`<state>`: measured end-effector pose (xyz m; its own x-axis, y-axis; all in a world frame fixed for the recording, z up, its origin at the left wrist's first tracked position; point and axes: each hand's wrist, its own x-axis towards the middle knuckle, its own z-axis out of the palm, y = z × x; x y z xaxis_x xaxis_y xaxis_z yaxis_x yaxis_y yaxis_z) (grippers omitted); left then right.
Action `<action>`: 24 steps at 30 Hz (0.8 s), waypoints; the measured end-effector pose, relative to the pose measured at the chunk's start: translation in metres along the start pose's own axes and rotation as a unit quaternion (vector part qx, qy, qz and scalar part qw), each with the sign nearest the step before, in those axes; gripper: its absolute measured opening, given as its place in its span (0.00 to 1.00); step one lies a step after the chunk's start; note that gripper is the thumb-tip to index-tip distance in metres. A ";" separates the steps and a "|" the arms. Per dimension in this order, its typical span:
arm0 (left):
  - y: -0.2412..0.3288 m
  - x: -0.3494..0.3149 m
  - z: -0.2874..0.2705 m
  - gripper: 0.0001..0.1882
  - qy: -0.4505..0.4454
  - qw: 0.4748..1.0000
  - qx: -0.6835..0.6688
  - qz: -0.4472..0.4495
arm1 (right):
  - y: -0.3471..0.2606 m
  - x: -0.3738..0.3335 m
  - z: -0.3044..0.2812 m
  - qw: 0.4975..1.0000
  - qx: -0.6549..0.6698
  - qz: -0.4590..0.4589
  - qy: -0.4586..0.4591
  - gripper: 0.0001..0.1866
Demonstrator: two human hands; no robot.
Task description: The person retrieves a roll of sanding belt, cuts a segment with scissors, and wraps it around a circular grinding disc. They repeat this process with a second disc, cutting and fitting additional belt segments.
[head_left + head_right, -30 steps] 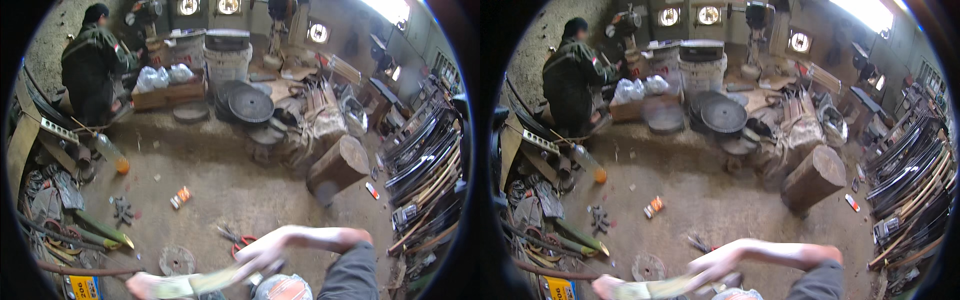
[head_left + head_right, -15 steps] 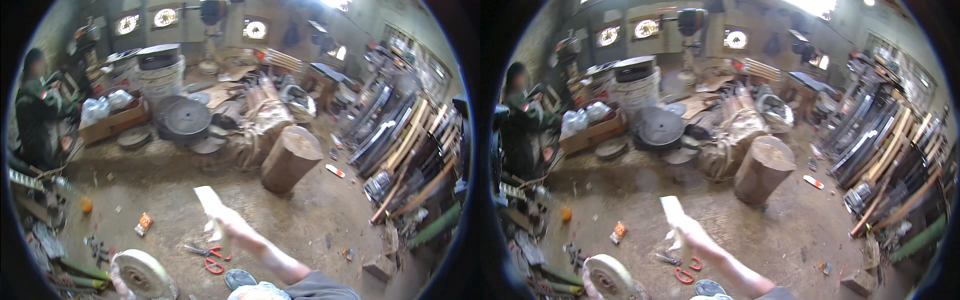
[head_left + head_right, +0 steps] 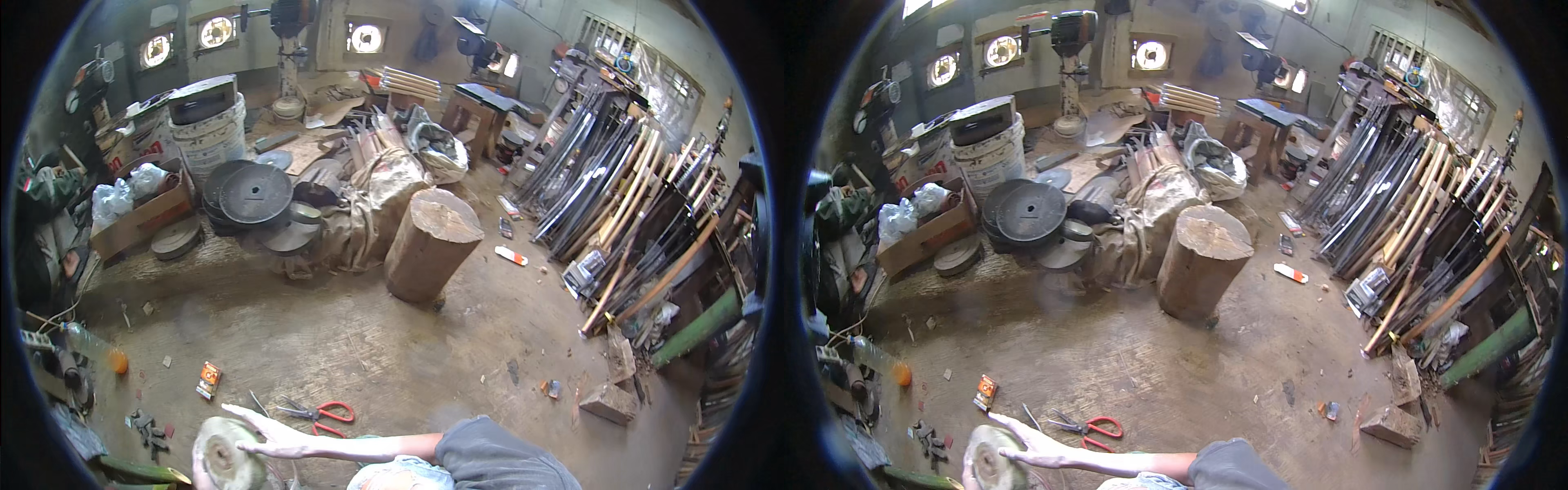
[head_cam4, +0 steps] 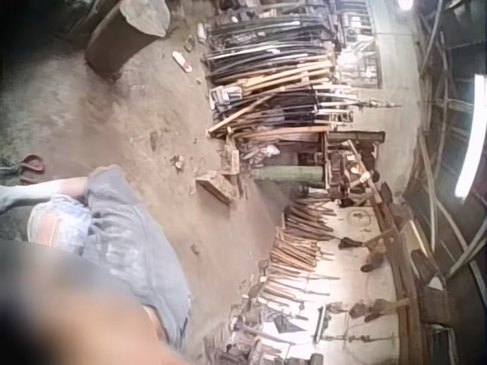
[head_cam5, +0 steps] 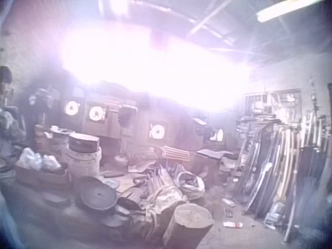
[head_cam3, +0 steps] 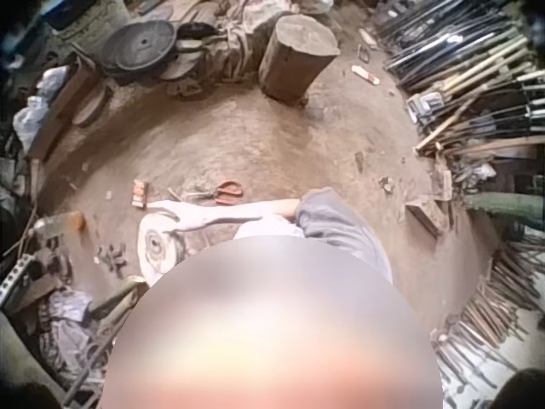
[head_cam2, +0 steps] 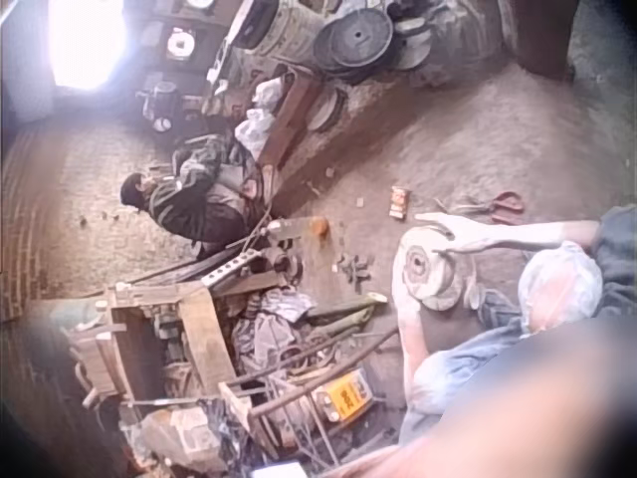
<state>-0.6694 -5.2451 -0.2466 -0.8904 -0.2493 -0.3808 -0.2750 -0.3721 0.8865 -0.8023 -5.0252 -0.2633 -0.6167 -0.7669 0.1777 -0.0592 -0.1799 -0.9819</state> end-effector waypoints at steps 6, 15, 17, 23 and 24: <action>-0.004 0.004 0.027 0.52 -0.144 0.972 0.150 0.109 | 0.063 0.001 -0.006 0.753 0.396 0.499 0.163 0.37; -0.026 0.026 0.043 0.35 -0.056 0.935 0.309 0.167 | 0.063 -0.010 0.014 0.951 -0.007 0.146 0.274 0.20; -0.021 0.029 0.044 0.35 -0.054 0.933 0.315 0.165 | 0.042 -0.012 0.012 0.962 -0.024 0.095 0.255 0.16; -0.020 0.031 0.042 0.33 -0.042 0.932 0.320 0.162 | 0.006 -0.014 0.012 0.934 -0.292 -0.183 0.092 0.33; -0.021 0.030 0.041 0.32 -0.040 0.932 0.322 0.161 | 0.007 -0.012 0.013 0.936 -0.309 -0.148 0.076 0.32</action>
<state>-0.7055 -5.2084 -0.2660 -0.9816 -0.1779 -0.0696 -0.1262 0.3309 0.9352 -0.7847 -5.0253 -0.2713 -0.6033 -0.6341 0.4836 -0.6596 0.0560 -0.7495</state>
